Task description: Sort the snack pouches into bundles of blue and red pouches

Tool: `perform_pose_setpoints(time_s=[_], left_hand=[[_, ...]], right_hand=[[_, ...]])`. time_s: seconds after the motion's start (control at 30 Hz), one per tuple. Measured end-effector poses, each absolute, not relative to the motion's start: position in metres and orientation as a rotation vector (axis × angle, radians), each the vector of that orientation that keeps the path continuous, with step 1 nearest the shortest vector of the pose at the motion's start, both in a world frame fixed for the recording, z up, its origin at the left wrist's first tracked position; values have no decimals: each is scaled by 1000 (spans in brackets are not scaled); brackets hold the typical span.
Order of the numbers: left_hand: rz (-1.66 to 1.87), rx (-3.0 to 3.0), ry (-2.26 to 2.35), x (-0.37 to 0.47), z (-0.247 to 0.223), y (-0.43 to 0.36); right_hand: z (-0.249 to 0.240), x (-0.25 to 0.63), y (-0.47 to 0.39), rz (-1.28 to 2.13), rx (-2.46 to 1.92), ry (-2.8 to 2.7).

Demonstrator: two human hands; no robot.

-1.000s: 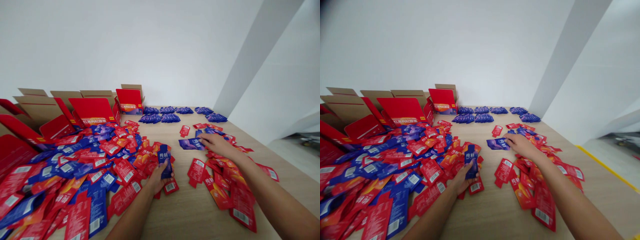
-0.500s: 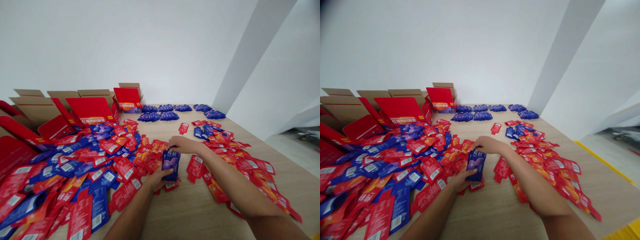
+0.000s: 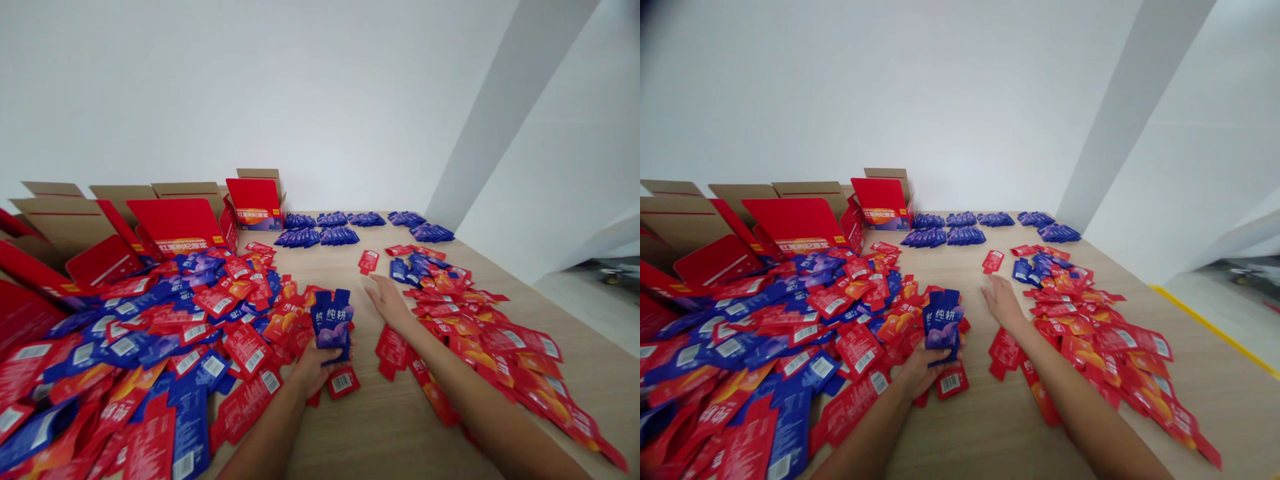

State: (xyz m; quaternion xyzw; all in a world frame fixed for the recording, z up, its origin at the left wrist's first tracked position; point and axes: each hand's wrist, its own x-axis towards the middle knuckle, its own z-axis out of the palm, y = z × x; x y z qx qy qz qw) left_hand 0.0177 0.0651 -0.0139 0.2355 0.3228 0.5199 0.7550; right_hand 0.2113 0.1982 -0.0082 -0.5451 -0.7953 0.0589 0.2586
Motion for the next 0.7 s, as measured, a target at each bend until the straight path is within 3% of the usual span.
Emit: perform_pose_setpoints(time_s=[0.1, 0.23, 0.43, 0.7], left_hand=[[1118, 495, 694, 16, -14, 64], [1106, 496, 632, 14, -14, 63], [1101, 472, 535, 10, -16, 63], [1106, 460, 481, 7, -16, 64]], right_hand=[[-12, 241, 240, -18, -1943, -2161], [-12, 263, 276, -55, -2106, -2121], [-20, 250, 281, -35, -2070, -2225], [-29, 209, 221, 148, -1889, -2300]])
